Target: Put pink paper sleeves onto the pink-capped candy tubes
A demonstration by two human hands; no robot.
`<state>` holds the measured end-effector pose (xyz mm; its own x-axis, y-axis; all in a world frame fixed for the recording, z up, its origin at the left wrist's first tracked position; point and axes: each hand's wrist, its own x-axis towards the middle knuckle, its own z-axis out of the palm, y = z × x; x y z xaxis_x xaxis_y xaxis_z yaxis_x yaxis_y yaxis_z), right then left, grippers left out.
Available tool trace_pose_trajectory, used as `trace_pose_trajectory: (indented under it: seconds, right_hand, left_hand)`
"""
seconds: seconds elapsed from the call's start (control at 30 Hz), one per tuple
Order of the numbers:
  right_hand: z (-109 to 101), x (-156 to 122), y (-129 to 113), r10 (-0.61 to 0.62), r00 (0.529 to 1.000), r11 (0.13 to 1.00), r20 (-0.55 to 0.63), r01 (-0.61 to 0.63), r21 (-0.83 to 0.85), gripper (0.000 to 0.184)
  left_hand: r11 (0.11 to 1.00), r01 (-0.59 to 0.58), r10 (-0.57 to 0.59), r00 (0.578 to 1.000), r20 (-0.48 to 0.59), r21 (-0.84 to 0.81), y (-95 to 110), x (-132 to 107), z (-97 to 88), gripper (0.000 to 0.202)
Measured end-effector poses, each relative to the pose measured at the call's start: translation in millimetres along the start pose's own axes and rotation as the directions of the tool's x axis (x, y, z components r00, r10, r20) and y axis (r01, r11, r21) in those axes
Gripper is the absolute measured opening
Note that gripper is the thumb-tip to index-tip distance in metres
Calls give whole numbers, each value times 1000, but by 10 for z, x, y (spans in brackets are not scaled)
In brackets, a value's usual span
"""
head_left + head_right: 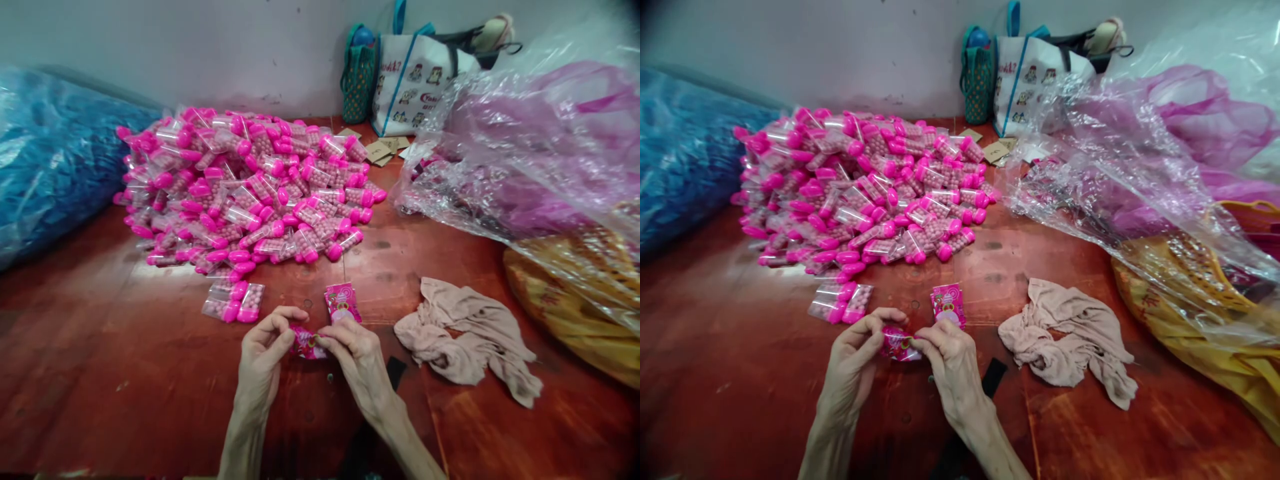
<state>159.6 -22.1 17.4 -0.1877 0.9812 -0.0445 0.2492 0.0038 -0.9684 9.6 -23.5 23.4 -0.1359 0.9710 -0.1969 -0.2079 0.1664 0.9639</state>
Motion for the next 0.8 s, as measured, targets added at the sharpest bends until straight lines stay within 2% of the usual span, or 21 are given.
trace_pose_trajectory:
  seconds: [0.13,0.2,0.3,0.4,0.5,0.63,0.73,0.8]
  right_hand:
    - [-37,-1,-8,-13,1000,997,14,14,-71,16]
    - [-49,6,-6,-19,1000,994,23,21,-105,18]
    - [-50,7,-4,-25,998,992,57,32,-121,20]
    - [-36,-8,-8,-20,998,995,65,26,-94,21]
    - [-13,-17,-18,6,1000,999,21,-5,-44,19]
    - [47,-8,-48,52,999,999,-5,-52,-6,12]
    - [120,-19,-89,53,999,998,-2,-53,-20,22]
    - [188,-37,-116,31,999,999,45,-30,-38,25]
  left_hand:
    - [998,-49,49,999,15,25,-18,24,-5,13]
    - [993,-92,85,993,85,78,-26,34,-18,14]
    - [991,-41,23,991,135,131,-34,28,-13,11]
    - [996,26,-29,999,28,82,-48,9,17,8]
    - [1000,30,-29,998,-60,5,-59,4,35,6]
    - [1000,29,-29,995,-94,2,-59,-7,20,4]
    - [999,33,-33,993,-114,-2,-52,-53,-35,3]
    - [999,30,-33,984,-173,-22,-40,-93,-122,2]
